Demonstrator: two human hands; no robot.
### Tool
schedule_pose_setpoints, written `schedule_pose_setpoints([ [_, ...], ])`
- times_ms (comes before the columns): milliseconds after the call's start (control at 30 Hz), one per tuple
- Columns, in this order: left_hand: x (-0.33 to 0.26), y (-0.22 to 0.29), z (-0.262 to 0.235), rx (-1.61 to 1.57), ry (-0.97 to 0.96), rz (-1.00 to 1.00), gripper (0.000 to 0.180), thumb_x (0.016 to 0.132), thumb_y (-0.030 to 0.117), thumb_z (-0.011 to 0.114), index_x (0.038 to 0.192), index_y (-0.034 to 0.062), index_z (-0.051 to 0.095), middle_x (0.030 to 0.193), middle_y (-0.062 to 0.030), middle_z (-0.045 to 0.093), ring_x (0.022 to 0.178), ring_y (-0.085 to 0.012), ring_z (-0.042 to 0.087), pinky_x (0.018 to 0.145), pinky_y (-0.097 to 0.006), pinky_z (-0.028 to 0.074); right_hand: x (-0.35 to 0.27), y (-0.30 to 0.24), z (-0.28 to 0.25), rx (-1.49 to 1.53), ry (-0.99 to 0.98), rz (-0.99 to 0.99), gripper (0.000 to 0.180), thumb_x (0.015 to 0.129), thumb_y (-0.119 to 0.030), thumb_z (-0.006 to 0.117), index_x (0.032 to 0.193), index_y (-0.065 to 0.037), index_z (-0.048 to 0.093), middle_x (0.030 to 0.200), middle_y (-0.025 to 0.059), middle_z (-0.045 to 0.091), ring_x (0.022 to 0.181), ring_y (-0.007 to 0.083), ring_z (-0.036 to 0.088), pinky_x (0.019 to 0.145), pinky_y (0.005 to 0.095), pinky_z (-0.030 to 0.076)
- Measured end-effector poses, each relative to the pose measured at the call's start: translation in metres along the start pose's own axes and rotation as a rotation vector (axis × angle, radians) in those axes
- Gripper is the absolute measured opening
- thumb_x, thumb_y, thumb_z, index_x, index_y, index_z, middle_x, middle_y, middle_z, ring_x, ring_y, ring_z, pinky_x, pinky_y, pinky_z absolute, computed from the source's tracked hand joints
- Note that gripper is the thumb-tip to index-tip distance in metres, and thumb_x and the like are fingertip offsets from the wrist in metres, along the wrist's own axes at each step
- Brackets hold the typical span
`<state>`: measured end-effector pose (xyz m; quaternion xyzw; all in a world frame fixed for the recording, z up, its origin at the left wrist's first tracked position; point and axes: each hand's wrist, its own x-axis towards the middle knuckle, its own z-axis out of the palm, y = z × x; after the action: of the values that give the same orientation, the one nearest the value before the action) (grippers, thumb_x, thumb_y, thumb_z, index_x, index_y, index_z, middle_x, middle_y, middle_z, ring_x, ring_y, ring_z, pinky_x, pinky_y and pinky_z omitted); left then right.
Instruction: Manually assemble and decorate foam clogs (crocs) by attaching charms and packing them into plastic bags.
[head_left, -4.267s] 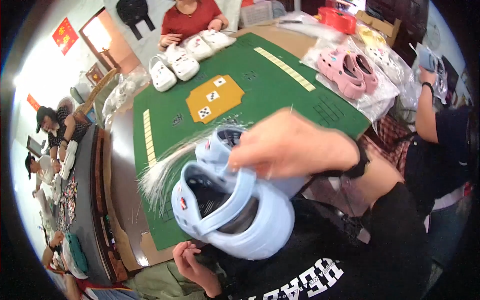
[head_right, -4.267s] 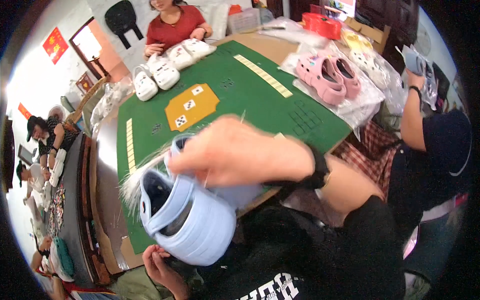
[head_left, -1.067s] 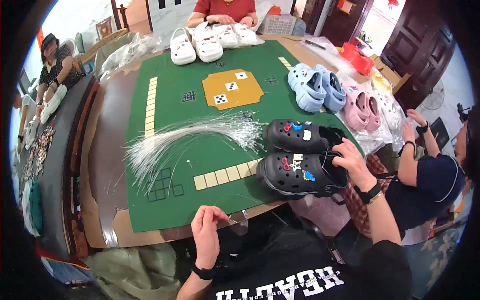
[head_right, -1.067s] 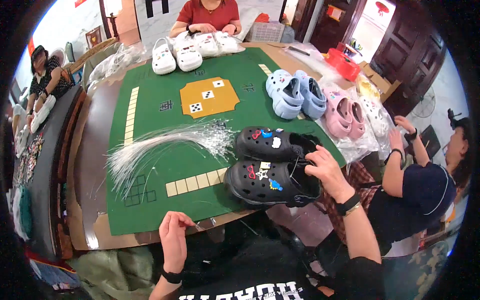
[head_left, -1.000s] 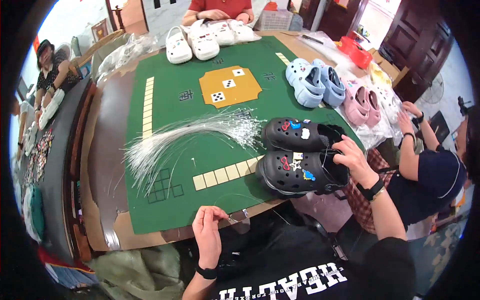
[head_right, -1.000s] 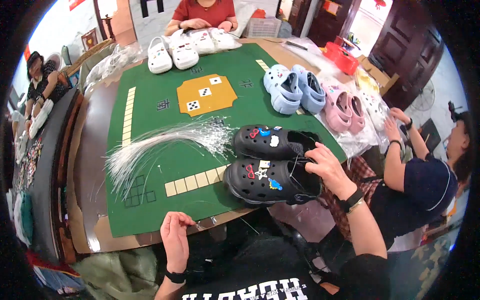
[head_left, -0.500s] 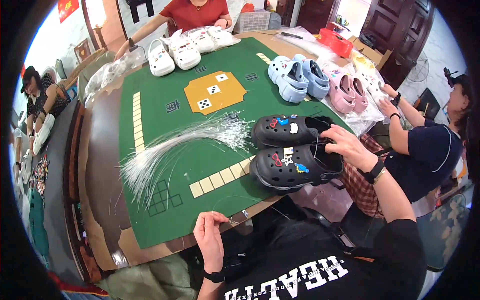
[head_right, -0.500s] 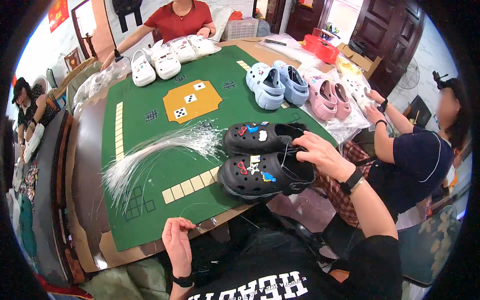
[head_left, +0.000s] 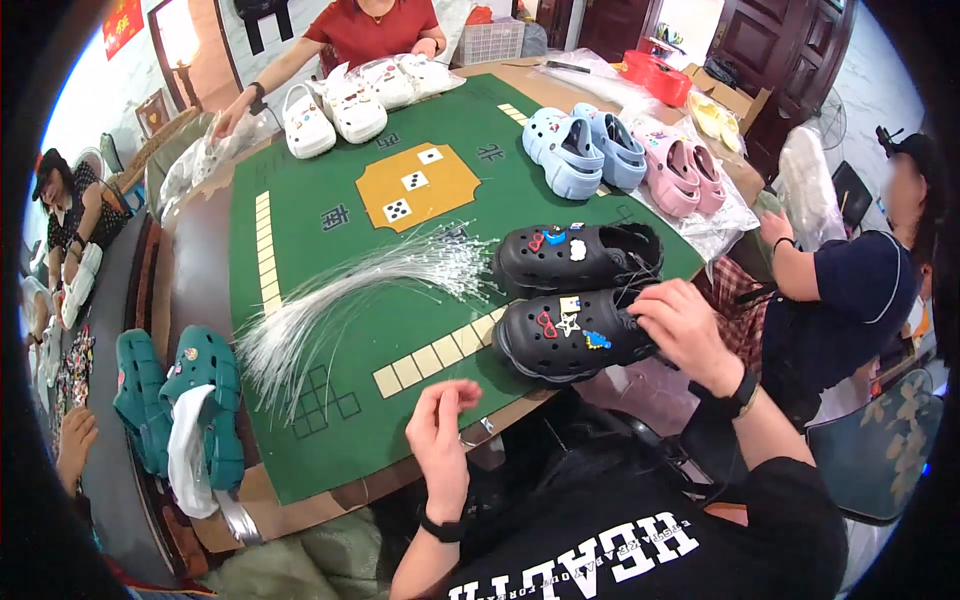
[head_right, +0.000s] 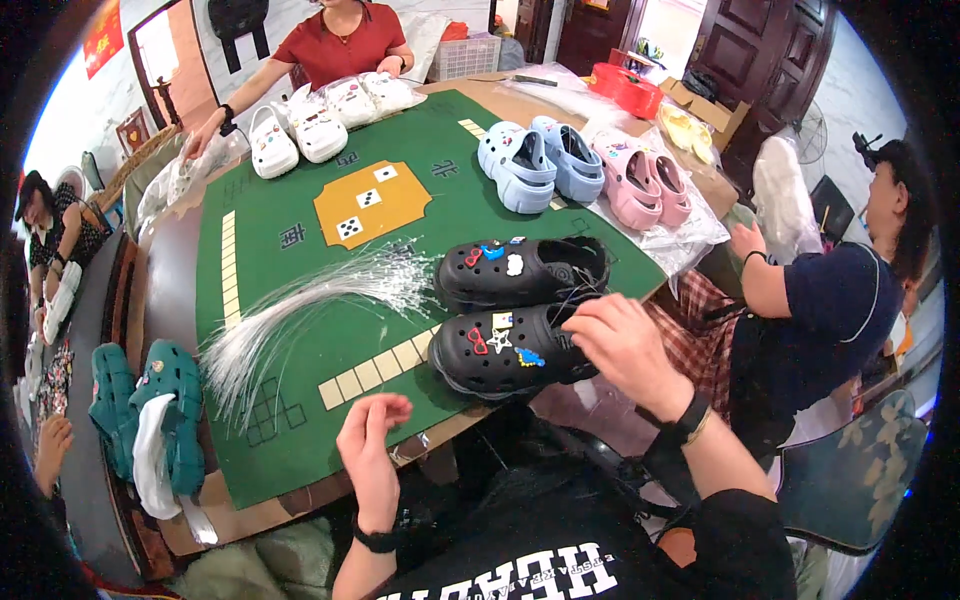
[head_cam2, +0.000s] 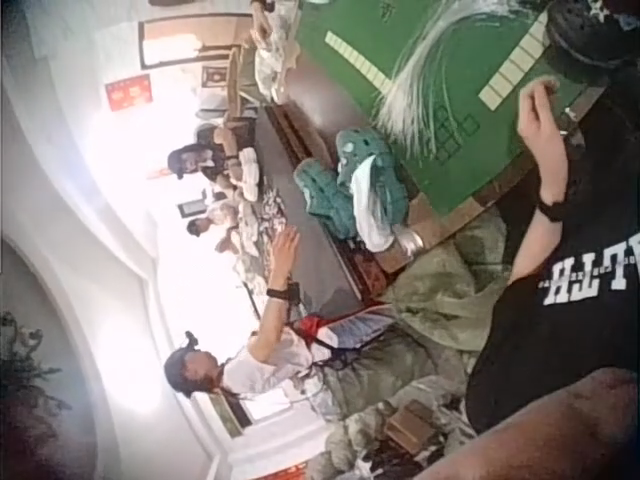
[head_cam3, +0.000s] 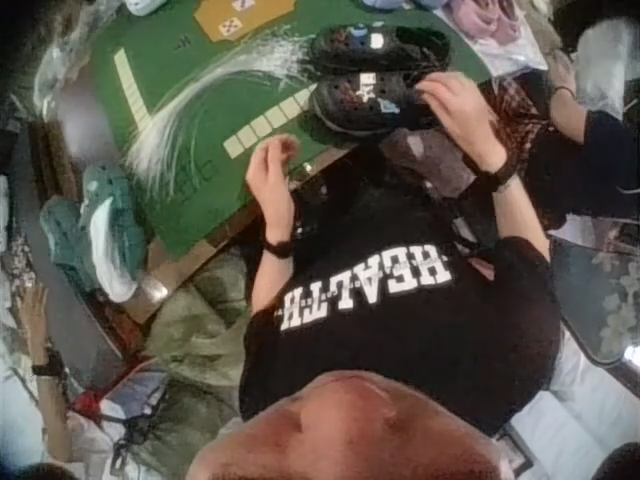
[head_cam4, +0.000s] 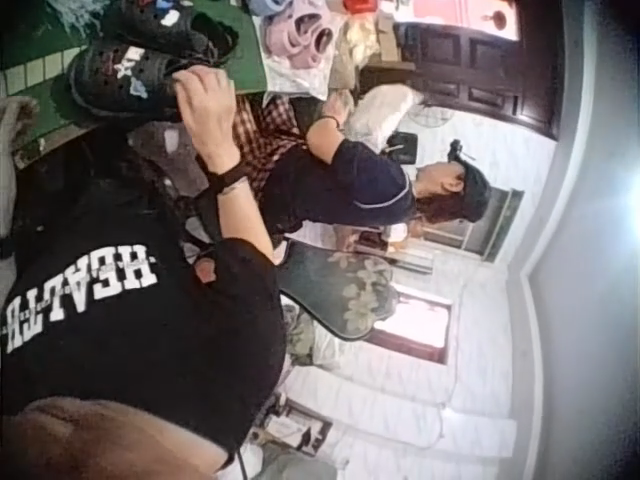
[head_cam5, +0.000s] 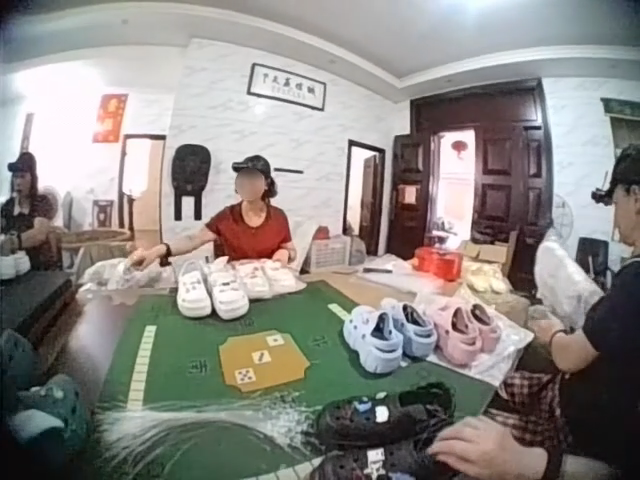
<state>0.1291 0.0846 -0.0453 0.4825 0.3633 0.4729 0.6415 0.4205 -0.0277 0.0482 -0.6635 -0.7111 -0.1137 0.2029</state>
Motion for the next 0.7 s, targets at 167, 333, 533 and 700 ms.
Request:
schedule_pose_setpoints([
  [167, 0.026, -0.024, 0.028, -0.117, 0.028, -0.091, 0.029, 0.100, 0.013, 0.055, 0.120, -0.0075, 0.061, 0.113, -0.0142, 0.066, 0.103, -0.0197, 0.063, 0.091, -0.033, 0.052, -0.012, -0.029, 0.027, 0.126, -0.028, 0.253, 0.047, 0.079, -0.023, 0.075, 0.120, -0.009, 0.059, 0.093, 0.0098, 0.063, 0.086, 0.0295, 0.060, 0.078, 0.0406, 0.045],
  [333, 0.022, -0.019, 0.044, -0.128, -0.014, -0.177, 0.036, 0.099, 0.012, 0.057, 0.129, -0.0087, 0.057, 0.119, -0.0137, 0.064, 0.108, -0.0175, 0.061, 0.097, -0.031, 0.048, -0.039, -0.027, 0.031, 0.154, 0.125, 0.129, 0.054, 0.071, -0.013, 0.081, 0.120, -0.008, 0.059, 0.086, 0.0061, 0.064, 0.080, 0.0273, 0.060, 0.072, 0.0377, 0.048],
  [533, 0.010, -0.004, 0.046, -0.163, -0.038, -0.119, 0.035, 0.098, 0.006, 0.055, 0.128, -0.0124, 0.055, 0.121, -0.0136, 0.063, 0.109, -0.0160, 0.059, 0.099, -0.030, 0.045, -0.053, -0.032, 0.032, 0.059, 0.265, -0.043, 0.052, 0.066, -0.009, 0.083, 0.115, -0.007, 0.063, 0.088, 0.0062, 0.066, 0.082, 0.0257, 0.062, 0.071, 0.0360, 0.050],
  [700, -0.003, -0.007, 0.041, -0.030, -0.026, 0.086, 0.037, 0.090, -0.001, 0.060, 0.127, -0.0050, 0.059, 0.119, -0.0080, 0.061, 0.109, -0.0159, 0.059, 0.099, -0.030, 0.044, -0.060, -0.036, 0.034, 0.035, 0.234, -0.040, 0.041, 0.065, -0.009, 0.083, 0.101, -0.008, 0.064, 0.089, 0.0056, 0.067, 0.083, 0.0255, 0.062, 0.070, 0.0362, 0.051],
])
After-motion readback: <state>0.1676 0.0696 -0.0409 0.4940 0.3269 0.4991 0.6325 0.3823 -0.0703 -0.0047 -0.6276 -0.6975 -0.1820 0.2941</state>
